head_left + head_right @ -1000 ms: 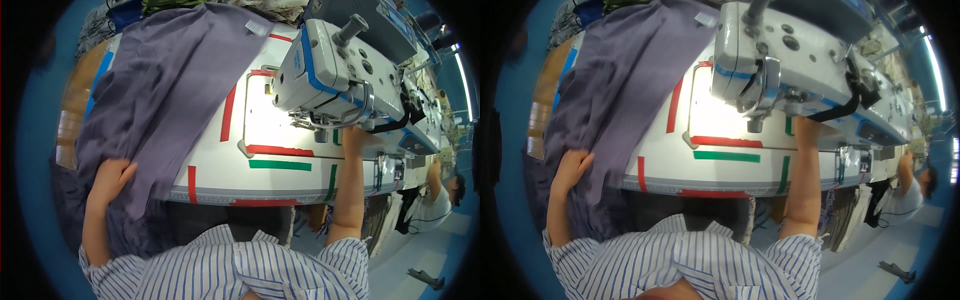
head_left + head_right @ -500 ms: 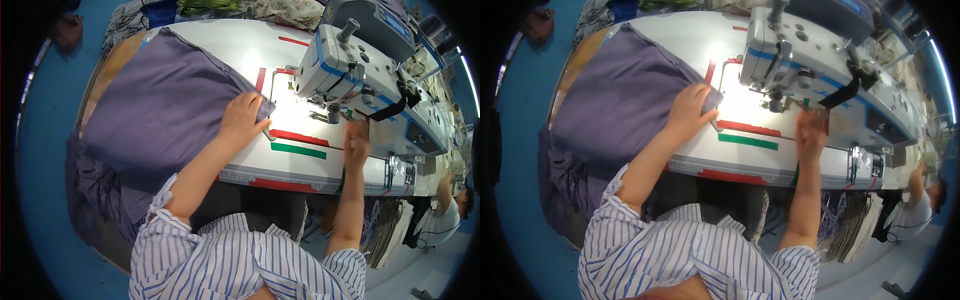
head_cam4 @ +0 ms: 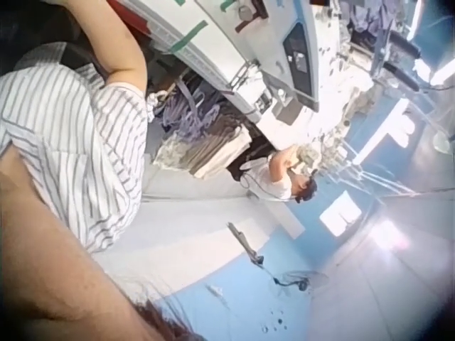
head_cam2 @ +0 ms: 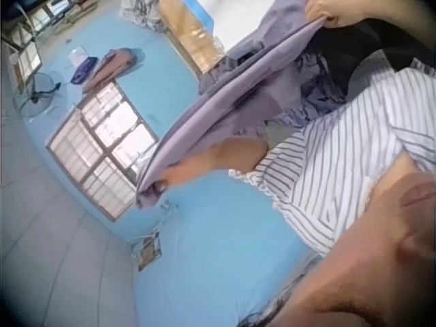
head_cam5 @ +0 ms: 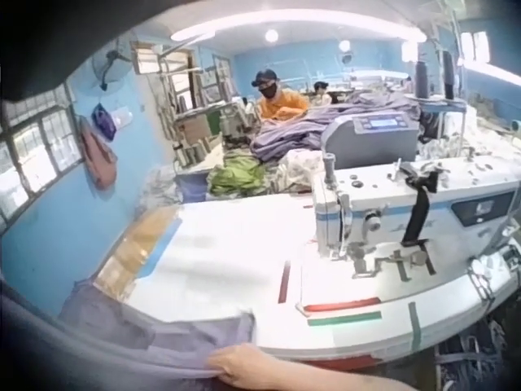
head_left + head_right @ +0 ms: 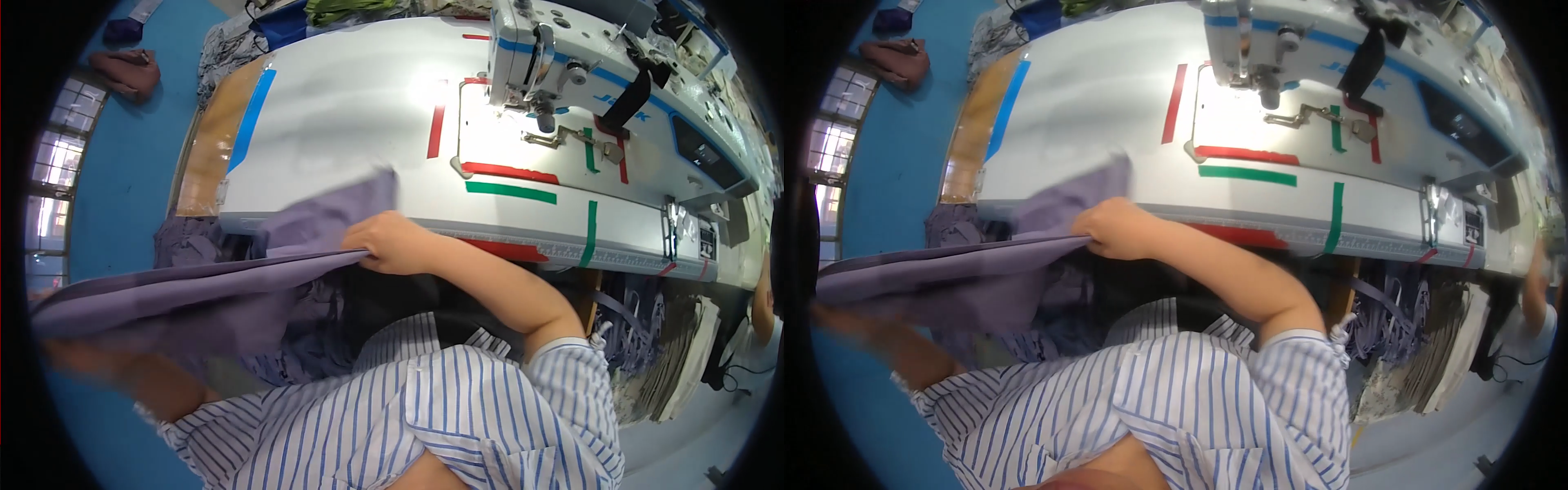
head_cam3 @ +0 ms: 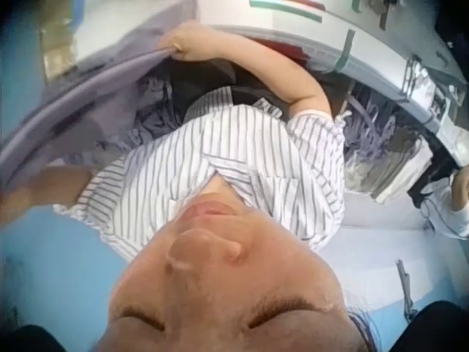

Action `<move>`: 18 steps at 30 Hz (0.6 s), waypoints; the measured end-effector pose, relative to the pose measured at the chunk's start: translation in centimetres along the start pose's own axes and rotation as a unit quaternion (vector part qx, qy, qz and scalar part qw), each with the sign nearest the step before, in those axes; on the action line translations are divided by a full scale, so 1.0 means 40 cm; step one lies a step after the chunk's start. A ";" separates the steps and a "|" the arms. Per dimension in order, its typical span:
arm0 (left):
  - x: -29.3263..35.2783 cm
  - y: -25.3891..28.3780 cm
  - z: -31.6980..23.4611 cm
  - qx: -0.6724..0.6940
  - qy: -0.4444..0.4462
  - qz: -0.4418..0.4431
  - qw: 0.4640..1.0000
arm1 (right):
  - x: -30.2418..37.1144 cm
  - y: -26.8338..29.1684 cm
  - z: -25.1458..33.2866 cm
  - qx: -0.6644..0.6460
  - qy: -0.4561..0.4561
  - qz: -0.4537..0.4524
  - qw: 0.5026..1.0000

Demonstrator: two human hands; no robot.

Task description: Sewing purple fabric pieces using an industrial sewing machine.

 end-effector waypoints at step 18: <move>0.215 -0.805 0.202 0.031 0.054 0.288 0.956 | 0.243 0.332 -0.121 0.023 -0.359 -0.065 0.931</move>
Point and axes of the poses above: each hand's wrist, its own x-axis away from the middle knuckle, its own y-axis out of the back of the hand, z = x × y, the point moved 2 cm from there along -x, towards the middle knuckle, and after that the axes turned 1 degree about y, right-handed, at the moved point
